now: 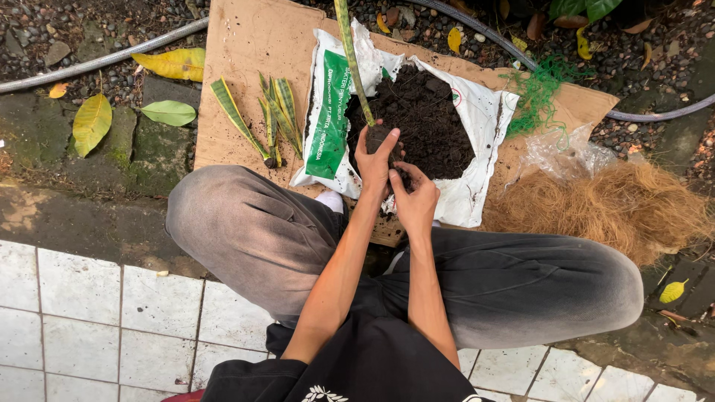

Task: The person sits cross-legged and wraps a long plant cutting with soil taken from an open bag, repeatedly patting and shaping the soil around the base of the cutting to form a compact root ball.

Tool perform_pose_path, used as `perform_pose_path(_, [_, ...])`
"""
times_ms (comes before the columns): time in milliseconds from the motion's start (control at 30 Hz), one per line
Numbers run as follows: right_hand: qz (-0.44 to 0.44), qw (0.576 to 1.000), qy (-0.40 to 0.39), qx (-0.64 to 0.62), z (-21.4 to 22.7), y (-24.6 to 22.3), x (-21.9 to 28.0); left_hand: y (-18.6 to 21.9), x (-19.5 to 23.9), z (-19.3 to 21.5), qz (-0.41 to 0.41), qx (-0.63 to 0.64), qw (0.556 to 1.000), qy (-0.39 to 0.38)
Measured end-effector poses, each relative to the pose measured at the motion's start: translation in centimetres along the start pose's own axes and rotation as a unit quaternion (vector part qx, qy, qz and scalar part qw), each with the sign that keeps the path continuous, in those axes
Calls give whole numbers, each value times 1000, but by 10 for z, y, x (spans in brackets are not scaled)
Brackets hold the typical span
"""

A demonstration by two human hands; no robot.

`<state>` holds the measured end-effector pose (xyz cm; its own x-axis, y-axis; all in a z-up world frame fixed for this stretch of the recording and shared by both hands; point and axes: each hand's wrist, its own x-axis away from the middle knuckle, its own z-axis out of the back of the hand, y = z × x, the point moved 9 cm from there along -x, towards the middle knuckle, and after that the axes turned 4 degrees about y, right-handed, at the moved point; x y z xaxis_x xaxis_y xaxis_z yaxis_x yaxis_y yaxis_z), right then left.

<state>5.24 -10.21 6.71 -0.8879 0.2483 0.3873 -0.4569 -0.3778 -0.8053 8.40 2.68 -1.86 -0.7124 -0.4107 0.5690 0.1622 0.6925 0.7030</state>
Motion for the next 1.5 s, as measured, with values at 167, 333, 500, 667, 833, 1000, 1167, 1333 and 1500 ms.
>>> perform_pose_path(167, [39, 998, 12, -46, 1, -4, -2, -2, -4, 0, -19, 15, 1000, -20])
perform_pose_path(333, [29, 995, 32, -88, -1, 5, -3, -14, -10, 6, 9, 34, 999, -14])
perform_pose_path(500, [29, 994, 52, -87, -2, 13, -5, -14, -11, 3, 20, 42, 999, -26])
perform_pose_path(667, [-14, 958, 39, -282, -12, 36, -15, -14, -6, 0, 65, 91, 994, -20])
perform_pose_path(833, [-104, 932, 73, -340, -1, 59, -20, -16, -5, 1, 94, 116, 989, -18])
perform_pose_path(1000, [-100, 894, 84, -428, 20, 48, -24, -19, -9, 0, 135, 186, 973, -24])
perform_pose_path(1167, [18, 960, -48, -277, 15, 2, -13, -23, -7, -4, 157, 211, 964, -37])
perform_pose_path(1333, [107, 991, -60, -56, 15, -34, 3, -22, -4, -7, 158, 229, 959, -56])
perform_pose_path(1500, [28, 998, -31, 51, 13, -31, 3, -22, -4, -8, 163, 238, 956, -60])
